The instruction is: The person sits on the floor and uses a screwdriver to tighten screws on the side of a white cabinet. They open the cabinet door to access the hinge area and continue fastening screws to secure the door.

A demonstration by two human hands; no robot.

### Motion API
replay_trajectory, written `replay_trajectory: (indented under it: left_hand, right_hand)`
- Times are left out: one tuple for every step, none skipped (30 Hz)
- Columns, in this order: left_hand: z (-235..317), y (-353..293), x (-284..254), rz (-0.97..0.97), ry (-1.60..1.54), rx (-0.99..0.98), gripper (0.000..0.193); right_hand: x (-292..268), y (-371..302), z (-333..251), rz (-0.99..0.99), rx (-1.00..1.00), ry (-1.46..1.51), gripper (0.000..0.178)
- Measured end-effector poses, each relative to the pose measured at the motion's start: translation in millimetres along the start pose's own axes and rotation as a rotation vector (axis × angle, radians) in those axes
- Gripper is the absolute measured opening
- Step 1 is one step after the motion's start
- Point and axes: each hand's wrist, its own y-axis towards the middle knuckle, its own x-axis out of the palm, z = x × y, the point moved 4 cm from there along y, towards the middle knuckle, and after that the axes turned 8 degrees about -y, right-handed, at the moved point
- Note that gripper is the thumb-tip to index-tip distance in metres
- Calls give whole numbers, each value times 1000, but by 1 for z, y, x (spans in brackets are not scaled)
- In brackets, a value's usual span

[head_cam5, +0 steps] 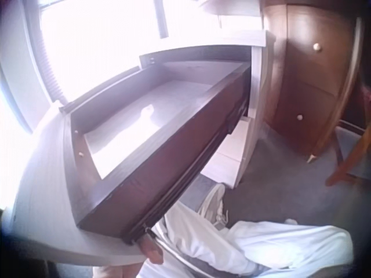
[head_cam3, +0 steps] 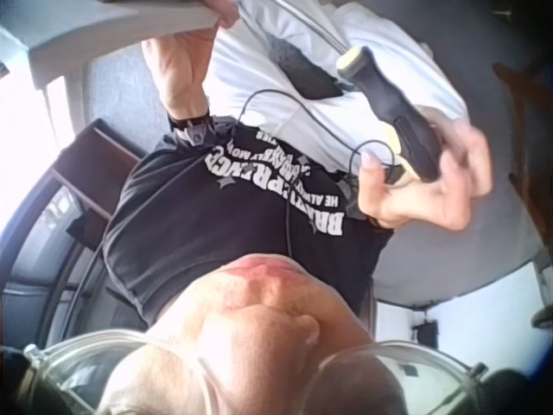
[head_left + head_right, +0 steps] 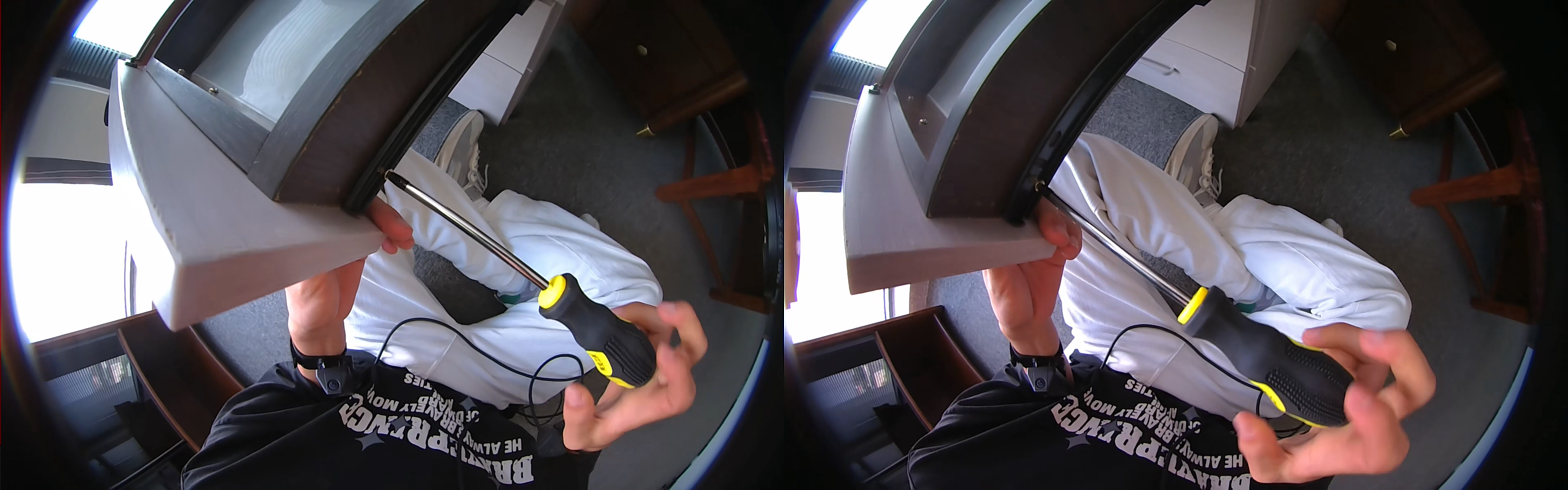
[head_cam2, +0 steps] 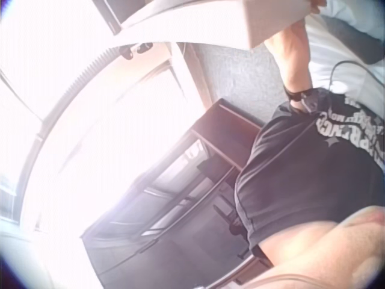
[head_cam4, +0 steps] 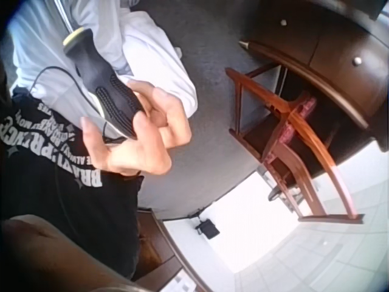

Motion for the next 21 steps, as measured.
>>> replay_trajectory:
  left_hand:
    - [0,0,0,3,-1,-2,31]
    - [0,0,1,13,6,0,30]
    - [-1,0,1,17,11,5,30]
    - [-1,0,1,22,17,10,30]
    - [-1,0,1,23,24,20,29]
    - [-1,0,2,15,48,31,29]
    - [-2,1,2,17,21,20,28]
    - [-2,2,3,8,9,11,28]
    - [-1,2,4,1,32,4,28]
    - [-1,3,4,-13,18,-1,28]
    - [0,4,4,-21,38,-6,27]
    - [1,4,6,-27,77,-2,27]
    - [1,4,6,-26,41,-27,26]
    - [1,4,7,-26,22,-43,26]
    - [1,4,8,-22,16,-53,25]
    - [0,4,8,-18,10,-63,25]
    - [1,5,8,-12,17,-67,24]
    - [0,5,9,-9,16,-68,24]
    - [0,5,9,-6,16,-69,24]
    - [0,5,10,-7,10,-67,24]
    - [0,5,10,-6,12,-67,24]
  right_hand:
    - [-2,1,0,28,-48,57,66]
    - [-3,3,-3,-86,-86,85,73]
    - [-3,3,-5,-82,-124,100,67]
    - [-6,2,-8,-52,-65,-85,58]
    - [-7,-1,-13,-20,-8,-268,52]
    - [-7,-3,-13,12,71,-287,52]
    - [-6,-7,-13,44,151,-305,59]
    - [-4,-8,-13,61,109,-341,64]
    - [-2,-10,-13,80,68,-379,69]
    - [-1,-10,-10,100,27,-417,74]
    - [0,-9,-6,78,-16,-254,68]
    - [0,-8,-1,50,-55,-90,64]
    - [-4,-6,1,39,-106,-36,62]
    - [-6,-5,2,5,-118,-27,61]
    - [-9,-4,2,-28,-130,-18,67]
    - [-10,-3,-1,-33,-177,-49,65]
    - [-11,-2,-5,-48,-177,-90,63]
    - [-10,-2,-8,-62,-177,-131,61]
    - [-10,1,-10,-87,-131,-179,59]
    - [-9,1,-9,-21,-18,-230,58]
    - [-8,3,-7,46,95,-280,67]
